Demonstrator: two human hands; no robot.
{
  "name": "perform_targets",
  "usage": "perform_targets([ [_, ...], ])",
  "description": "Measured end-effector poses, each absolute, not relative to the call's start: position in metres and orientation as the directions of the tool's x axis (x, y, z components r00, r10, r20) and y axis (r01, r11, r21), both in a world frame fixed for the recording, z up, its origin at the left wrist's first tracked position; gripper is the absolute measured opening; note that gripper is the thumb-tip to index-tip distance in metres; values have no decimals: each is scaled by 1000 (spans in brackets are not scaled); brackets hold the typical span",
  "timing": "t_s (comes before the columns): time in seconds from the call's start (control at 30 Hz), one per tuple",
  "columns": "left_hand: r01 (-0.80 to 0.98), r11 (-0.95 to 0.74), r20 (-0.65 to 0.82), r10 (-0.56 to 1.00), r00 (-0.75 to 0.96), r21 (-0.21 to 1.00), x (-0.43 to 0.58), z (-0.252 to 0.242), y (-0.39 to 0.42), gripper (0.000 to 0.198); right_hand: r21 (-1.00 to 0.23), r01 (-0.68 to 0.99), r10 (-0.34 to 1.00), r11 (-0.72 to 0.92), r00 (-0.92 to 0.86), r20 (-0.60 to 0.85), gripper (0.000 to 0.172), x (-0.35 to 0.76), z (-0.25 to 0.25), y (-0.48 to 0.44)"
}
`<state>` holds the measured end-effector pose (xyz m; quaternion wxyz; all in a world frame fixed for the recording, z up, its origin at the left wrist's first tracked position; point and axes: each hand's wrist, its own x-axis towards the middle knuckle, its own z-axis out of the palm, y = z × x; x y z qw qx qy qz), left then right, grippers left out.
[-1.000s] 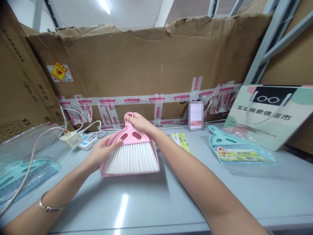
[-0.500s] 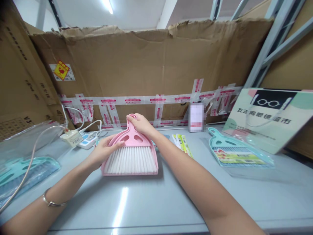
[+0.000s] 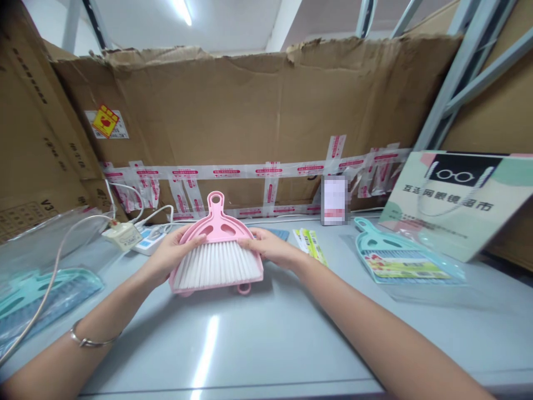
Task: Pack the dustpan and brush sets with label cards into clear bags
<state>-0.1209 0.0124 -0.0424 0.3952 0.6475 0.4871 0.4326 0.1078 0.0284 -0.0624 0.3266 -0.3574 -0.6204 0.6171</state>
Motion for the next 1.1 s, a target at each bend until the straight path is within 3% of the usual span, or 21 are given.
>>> perform_targets([
  [0.13, 287, -232, 169, 959, 226, 929, -120, -42, 10, 59, -994, 28, 894, 104, -441, 81, 54, 100, -61, 20],
  [0.27, 263, -242, 190, 960, 207, 934, -120, -42, 10, 54, -966, 237, 882, 107, -470, -18, 53, 139, -53, 30],
  [0.3, 255, -237, 189, 962, 197, 938, -121, -42, 10, 52, -938, 334, 910, 98, -412, -51, 52, 157, -54, 36],
  [0.37, 243, -224, 186, 967, 172, 944, -122, -41, 11, 51, -801, 597, 996, 44, -89, -12, 47, 196, -63, 52],
  [0.43, 239, -211, 181, 973, 144, 948, -122, -41, 12, 52, -704, 706, 993, -74, 116, 12, 43, 230, -77, 67],
  [0.5, 242, -204, 177, 975, 132, 948, -123, -42, 14, 54, -646, 748, 979, -149, 206, 12, 40, 253, -91, 78],
  [1.1, 259, -224, 200, 973, 115, 940, -120, -49, 15, 50, -560, 805, 976, -195, 218, -25, 27, 273, -114, 93],
])
